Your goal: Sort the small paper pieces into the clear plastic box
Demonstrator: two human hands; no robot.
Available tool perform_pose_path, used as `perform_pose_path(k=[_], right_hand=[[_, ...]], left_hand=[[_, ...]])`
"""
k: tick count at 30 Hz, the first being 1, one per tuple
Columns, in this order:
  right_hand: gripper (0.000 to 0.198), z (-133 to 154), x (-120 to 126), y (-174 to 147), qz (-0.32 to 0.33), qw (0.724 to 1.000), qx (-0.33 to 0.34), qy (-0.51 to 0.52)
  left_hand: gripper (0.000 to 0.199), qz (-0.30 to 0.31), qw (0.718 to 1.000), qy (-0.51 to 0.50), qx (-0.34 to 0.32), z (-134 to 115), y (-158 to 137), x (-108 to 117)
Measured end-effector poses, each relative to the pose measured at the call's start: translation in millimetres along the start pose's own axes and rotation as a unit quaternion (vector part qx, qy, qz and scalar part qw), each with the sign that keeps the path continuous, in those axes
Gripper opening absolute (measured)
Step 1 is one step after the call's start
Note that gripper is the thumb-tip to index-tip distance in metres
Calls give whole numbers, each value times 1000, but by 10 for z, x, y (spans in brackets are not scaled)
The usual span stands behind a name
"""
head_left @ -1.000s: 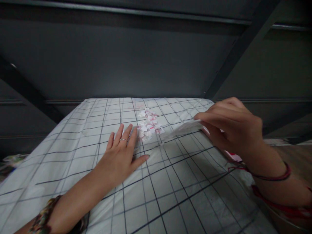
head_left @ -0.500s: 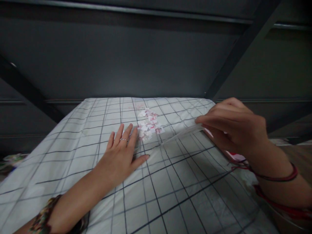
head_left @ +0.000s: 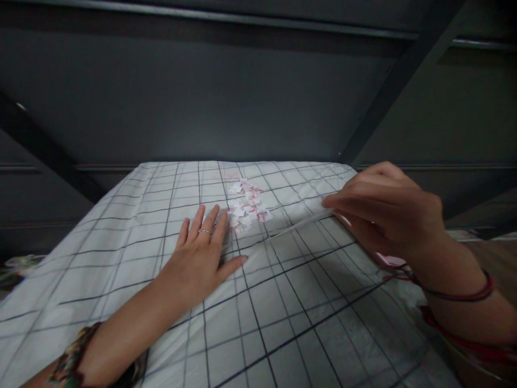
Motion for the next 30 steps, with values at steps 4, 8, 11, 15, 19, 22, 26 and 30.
perform_pose_path(k=[4, 8, 11, 15, 19, 22, 26, 30], right_hand=[[25, 27, 14, -3, -6, 1000, 6, 20], [25, 80, -34, 16, -25, 999, 8, 25], [27, 114, -62, 38, -45, 999, 11, 14], [26, 89, -27, 43, -40, 999, -1, -10], [24, 65, 20, 33, -21, 1000, 0, -1], [24, 95, 0, 39, -28, 999, 8, 17], [24, 164, -93, 68, -33, 999, 12, 33], [25, 200, -100, 91, -48, 999, 15, -3]], left_hand=[[85, -9, 1000, -2, 1, 5, -3, 3], [85, -15, 1000, -7, -1, 4, -8, 3], [85, -8, 1000, -15, -3, 0, -9, 2], [86, -7, 1000, -18, -2, -1, -6, 8], [85, 3, 1000, -10, 1, -5, -2, 1], [86, -4, 1000, -5, 1, -11, -1, 9], [85, -9, 1000, -3, 1, -10, -5, 10], [85, -4, 1000, -3, 2, -6, -2, 4]])
Point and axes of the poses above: each hand's wrist, its own y-axis towards the middle knuckle, its own x-axis out of the back of the hand, z = x × y, the point moved 6 cm from there along y, towards the middle knuckle, and after that the axes turned 7 degrees about -z, right-handed, at the moved point
